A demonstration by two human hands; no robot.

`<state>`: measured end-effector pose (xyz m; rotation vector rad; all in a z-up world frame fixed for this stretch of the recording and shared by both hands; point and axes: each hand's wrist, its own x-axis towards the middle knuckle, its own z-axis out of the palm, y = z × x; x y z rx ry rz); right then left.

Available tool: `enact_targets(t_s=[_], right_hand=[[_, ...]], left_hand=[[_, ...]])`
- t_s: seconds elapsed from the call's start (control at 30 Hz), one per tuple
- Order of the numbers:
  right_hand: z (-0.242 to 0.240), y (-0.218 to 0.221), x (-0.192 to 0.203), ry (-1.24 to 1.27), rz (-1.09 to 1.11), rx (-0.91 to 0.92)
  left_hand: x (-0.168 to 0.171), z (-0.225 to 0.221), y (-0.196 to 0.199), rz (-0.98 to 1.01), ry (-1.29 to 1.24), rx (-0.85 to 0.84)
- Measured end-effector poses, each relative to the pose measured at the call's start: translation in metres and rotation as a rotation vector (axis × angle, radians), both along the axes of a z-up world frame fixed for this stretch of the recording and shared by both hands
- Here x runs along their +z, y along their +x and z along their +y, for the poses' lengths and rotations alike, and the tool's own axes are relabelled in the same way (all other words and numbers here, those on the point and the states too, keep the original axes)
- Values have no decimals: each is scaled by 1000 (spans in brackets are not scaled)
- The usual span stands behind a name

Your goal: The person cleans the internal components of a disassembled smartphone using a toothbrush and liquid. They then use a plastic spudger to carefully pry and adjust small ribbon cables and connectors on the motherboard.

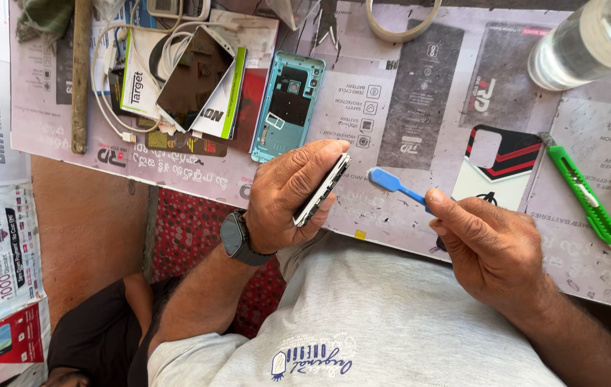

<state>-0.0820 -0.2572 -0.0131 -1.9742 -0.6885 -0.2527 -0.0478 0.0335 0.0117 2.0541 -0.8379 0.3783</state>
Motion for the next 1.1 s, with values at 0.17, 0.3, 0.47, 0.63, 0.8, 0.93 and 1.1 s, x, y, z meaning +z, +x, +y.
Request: enact_targets(t_s=[0.17, 0.3, 0.47, 0.63, 0.8, 0.93, 1.1], right_hand=[[0, 2, 0, 4, 12, -5], [-1, 2, 1, 8, 17, -3], [-1, 3, 2, -6, 17, -13], [-3, 2, 10, -92, 43, -93], [-2, 3, 16, -325, 58, -197], [3, 3, 19, -379, 74, -204], [7, 4, 19, -434, 94, -193]], left_hand=[[0, -1, 3, 7, 4, -8], [-1, 0, 4, 6, -2, -3], [-3, -1, 5, -17, -2, -13], [-3, 1, 6, -33, 16, -12], [-5, 2, 8, -45, 3, -19], [-5, 4, 7, -47, 16, -19], [-7, 5, 7, -38, -5, -18]])
